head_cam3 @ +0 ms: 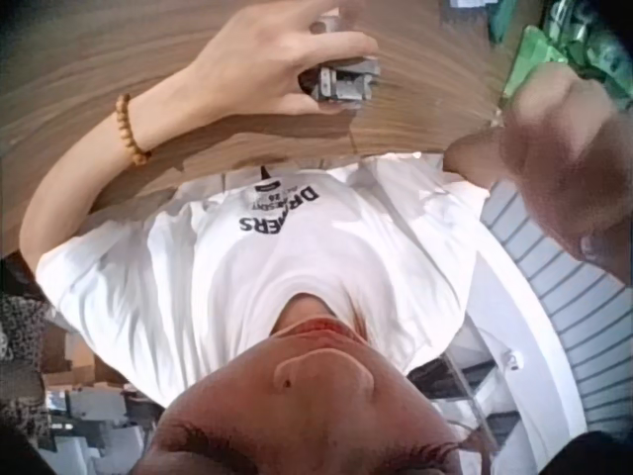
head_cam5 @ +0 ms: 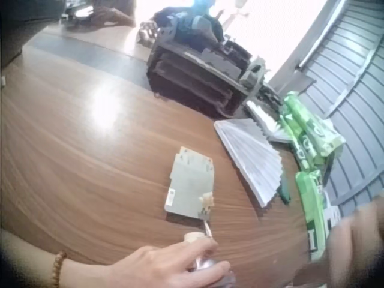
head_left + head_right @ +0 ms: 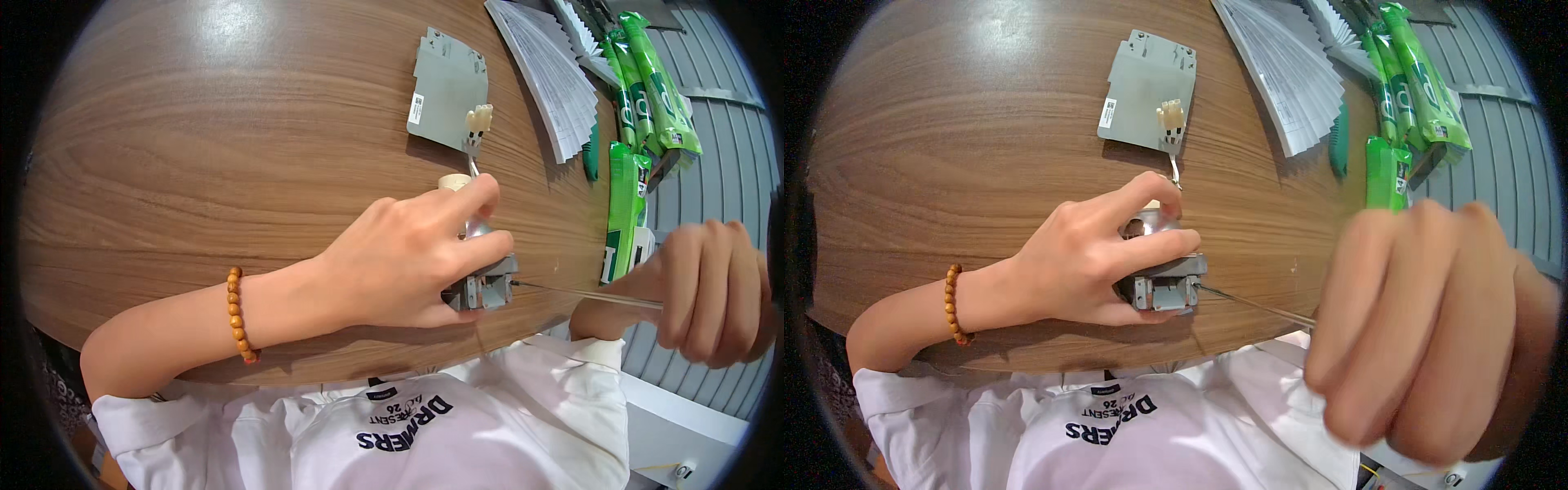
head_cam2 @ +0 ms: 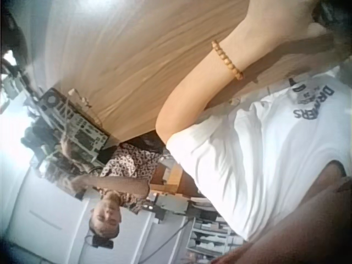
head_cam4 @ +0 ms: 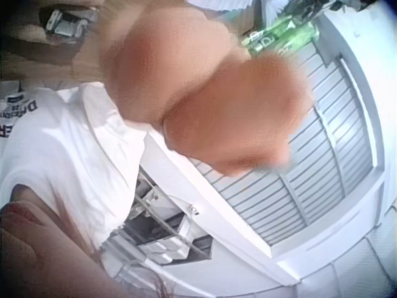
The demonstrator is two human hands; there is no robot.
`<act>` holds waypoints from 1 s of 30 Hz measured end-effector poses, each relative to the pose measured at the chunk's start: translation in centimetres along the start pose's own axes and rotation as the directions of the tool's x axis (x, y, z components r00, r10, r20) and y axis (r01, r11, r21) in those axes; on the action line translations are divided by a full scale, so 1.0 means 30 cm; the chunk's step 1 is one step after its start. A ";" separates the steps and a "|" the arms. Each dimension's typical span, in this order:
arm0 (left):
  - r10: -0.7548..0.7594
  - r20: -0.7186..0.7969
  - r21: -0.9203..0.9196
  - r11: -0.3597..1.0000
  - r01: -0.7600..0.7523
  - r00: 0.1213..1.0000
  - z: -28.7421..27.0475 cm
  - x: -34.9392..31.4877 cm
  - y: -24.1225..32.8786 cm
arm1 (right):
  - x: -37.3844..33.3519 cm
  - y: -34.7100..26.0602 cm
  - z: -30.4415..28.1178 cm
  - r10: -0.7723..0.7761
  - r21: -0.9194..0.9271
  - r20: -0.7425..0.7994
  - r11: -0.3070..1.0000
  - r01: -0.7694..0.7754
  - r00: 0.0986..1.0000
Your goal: The person removes a wire clip and metal plate from a lamp housing, inserts a small bead into a folded paper fan using a screwdriver, and works on screws on the lamp housing with the screwdriver.
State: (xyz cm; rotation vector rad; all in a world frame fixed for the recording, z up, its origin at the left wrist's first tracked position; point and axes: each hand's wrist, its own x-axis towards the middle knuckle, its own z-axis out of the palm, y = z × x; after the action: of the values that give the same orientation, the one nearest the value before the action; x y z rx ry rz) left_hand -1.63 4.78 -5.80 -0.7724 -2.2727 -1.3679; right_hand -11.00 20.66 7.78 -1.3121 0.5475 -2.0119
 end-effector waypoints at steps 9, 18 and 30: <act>-0.010 -0.016 0.023 1.000 0.011 1.000 0.006 -0.001 0.000 | -0.021 0.019 0.117 -0.083 -0.259 -0.185 0.965 0.032 0.979; -0.019 -0.012 0.000 1.000 0.019 1.000 -0.003 -0.001 0.008 | -0.028 0.099 0.074 -0.072 -0.118 -0.106 0.991 0.060 0.992; 0.060 -0.068 0.236 0.971 -0.043 0.996 -0.038 0.009 -0.039 | -0.020 0.171 -0.046 0.081 -0.028 -0.169 0.996 -0.087 0.982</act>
State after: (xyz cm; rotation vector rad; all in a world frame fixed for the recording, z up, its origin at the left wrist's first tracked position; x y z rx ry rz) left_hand -2.52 3.40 -5.92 -0.6846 -2.2863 -1.0613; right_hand -10.55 17.54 3.47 -1.1268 0.7067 -2.0625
